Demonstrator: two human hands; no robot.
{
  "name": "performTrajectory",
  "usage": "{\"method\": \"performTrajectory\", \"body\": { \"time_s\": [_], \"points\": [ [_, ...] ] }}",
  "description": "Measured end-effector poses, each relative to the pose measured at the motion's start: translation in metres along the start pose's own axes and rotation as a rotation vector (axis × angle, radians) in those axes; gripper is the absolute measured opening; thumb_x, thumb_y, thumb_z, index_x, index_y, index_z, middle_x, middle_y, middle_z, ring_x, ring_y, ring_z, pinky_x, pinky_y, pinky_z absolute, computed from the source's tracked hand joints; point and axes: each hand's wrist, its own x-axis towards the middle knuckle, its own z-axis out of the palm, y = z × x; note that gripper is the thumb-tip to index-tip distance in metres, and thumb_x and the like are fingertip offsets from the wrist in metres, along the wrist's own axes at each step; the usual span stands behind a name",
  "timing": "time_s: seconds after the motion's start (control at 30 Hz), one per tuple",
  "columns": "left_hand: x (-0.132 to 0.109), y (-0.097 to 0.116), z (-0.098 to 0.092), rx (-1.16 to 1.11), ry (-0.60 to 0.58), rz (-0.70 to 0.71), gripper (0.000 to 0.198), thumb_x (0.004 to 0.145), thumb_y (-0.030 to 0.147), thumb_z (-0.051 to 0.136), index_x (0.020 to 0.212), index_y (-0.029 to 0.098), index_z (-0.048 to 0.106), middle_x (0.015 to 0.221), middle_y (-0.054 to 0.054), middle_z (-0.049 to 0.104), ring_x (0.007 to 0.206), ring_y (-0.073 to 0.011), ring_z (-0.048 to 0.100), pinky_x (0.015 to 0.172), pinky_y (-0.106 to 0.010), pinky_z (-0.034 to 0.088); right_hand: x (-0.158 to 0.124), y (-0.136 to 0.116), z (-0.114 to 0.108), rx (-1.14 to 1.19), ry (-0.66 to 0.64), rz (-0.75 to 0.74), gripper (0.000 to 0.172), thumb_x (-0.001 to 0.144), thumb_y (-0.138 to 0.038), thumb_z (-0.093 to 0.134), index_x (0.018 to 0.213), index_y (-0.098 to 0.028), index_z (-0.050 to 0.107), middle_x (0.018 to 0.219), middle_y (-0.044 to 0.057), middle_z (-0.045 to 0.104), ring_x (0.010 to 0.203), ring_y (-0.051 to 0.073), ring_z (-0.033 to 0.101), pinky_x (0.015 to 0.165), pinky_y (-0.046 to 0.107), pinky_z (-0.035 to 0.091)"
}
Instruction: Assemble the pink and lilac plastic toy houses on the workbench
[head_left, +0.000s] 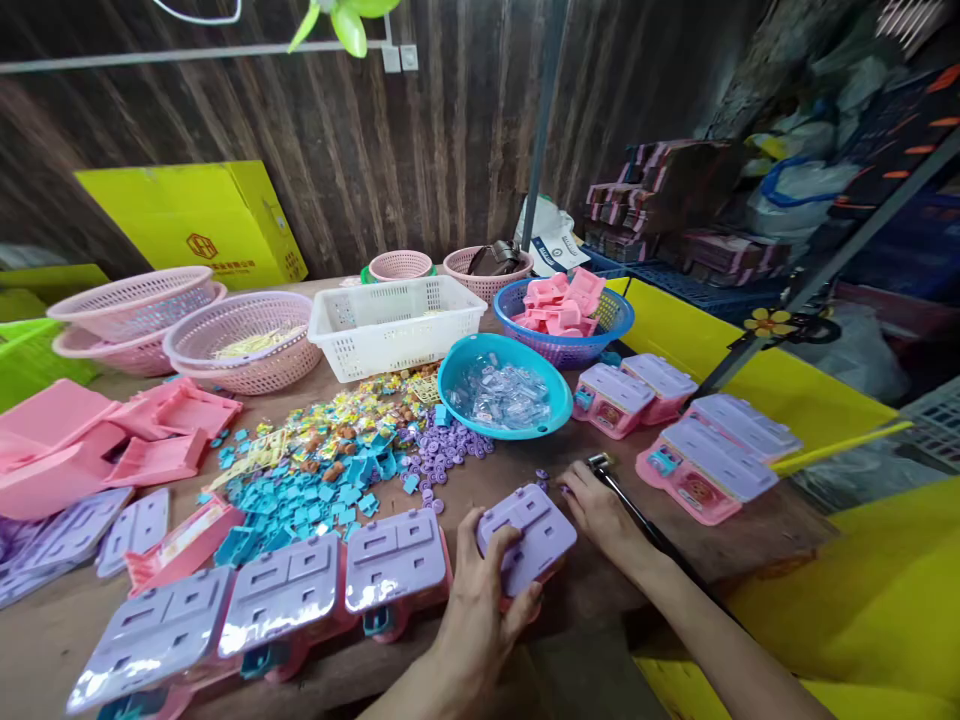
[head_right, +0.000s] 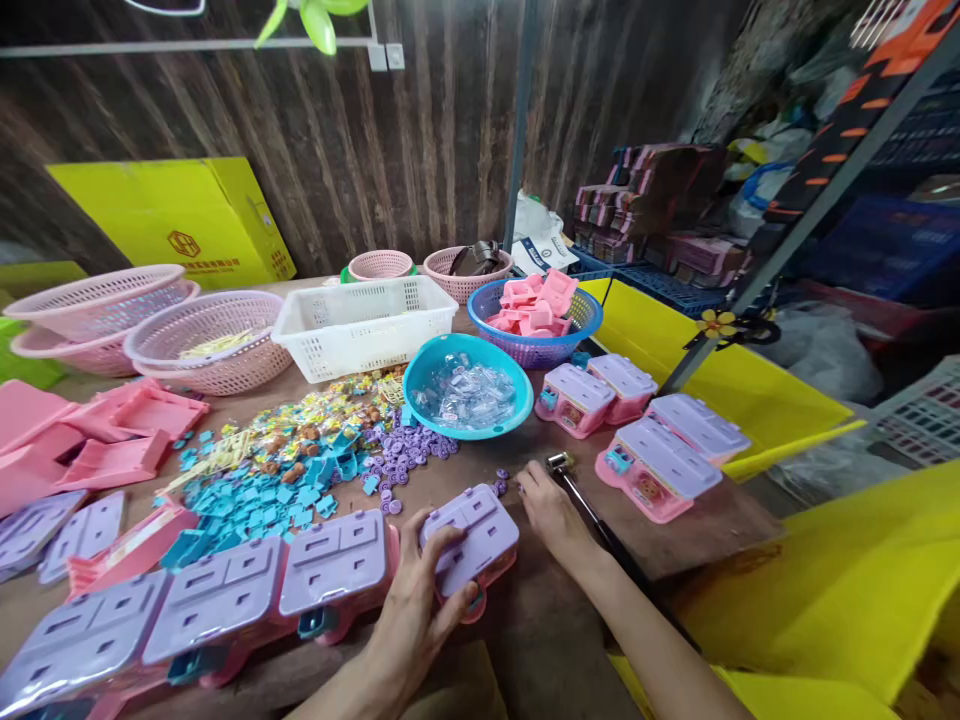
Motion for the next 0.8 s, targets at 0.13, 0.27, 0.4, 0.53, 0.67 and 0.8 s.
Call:
{"method": "performTrajectory", "body": {
  "time_s": [0.13, 0.27, 0.4, 0.53, 0.67, 0.8],
  "points": [
    [0.015, 0.004, 0.000, -0.190, 0.052, -0.104, 0.036, 0.077, 0.026, 0.058, 0.112, 0.022, 0.051, 0.119, -0.009, 0.036, 0.117, -0.0254, 0.043, 0.100, -0.045, 0.038, -0.020, -0.006, 0.002, -0.015, 0.065, -0.130, 0.027, 0.084, -0.007, 0.035, 0.081, -0.019, 0.060, 0.089, 0.008, 0.059, 0.081, 0.018, 0.059, 0.069, 0.029, 0.051],
    [0.029, 0.012, -0.007, -0.290, 0.081, -0.198, 0.034, 0.076, 0.028, 0.055, 0.109, 0.020, 0.050, 0.108, -0.007, 0.040, 0.106, -0.0236, 0.047, 0.097, -0.045, 0.038, -0.024, -0.011, -0.003, 0.026, 0.109, -0.062, 0.023, 0.084, -0.010, 0.041, 0.077, -0.020, 0.060, 0.078, 0.005, 0.061, 0.074, 0.018, 0.058, 0.066, 0.030, 0.049],
    [0.034, 0.014, -0.010, -0.335, 0.109, -0.256, 0.038, 0.075, 0.028, 0.055, 0.110, 0.019, 0.047, 0.107, -0.007, 0.042, 0.104, -0.0232, 0.047, 0.095, -0.042, 0.037, -0.008, -0.012, -0.013, 0.112, 0.025, 0.207, 0.012, 0.074, -0.010, 0.052, 0.077, -0.020, 0.058, 0.072, 0.001, 0.062, 0.064, 0.016, 0.059, 0.060, 0.026, 0.047],
    [0.036, 0.010, -0.008, -0.390, 0.148, -0.282, 0.043, 0.077, 0.030, 0.053, 0.117, 0.018, 0.041, 0.113, -0.009, 0.043, 0.109, -0.0226, 0.043, 0.096, -0.039, 0.035, 0.006, -0.012, -0.020, 0.076, -0.097, 0.399, 0.010, 0.064, -0.010, 0.062, 0.064, -0.019, 0.057, 0.064, 0.000, 0.062, 0.059, 0.015, 0.059, 0.057, 0.024, 0.043],
    [0.038, 0.002, -0.004, -0.450, 0.150, -0.252, 0.041, 0.080, 0.032, 0.052, 0.117, 0.019, 0.040, 0.114, -0.008, 0.045, 0.108, -0.0209, 0.045, 0.096, -0.037, 0.035, 0.007, -0.014, -0.024, 0.033, -0.131, 0.445, 0.009, 0.069, -0.014, 0.062, 0.063, -0.019, 0.058, 0.062, 0.001, 0.064, 0.062, 0.016, 0.061, 0.057, 0.024, 0.040],
    [0.041, -0.002, -0.001, -0.464, 0.176, -0.229, 0.038, 0.080, 0.034, 0.052, 0.115, 0.021, 0.041, 0.112, -0.006, 0.048, 0.106, -0.0204, 0.046, 0.095, -0.037, 0.036, 0.003, -0.022, -0.030, -0.023, -0.175, 0.449, 0.011, 0.075, -0.017, 0.060, 0.065, -0.019, 0.059, 0.065, 0.001, 0.066, 0.064, 0.015, 0.062, 0.059, 0.023, 0.039]
  ]
}}
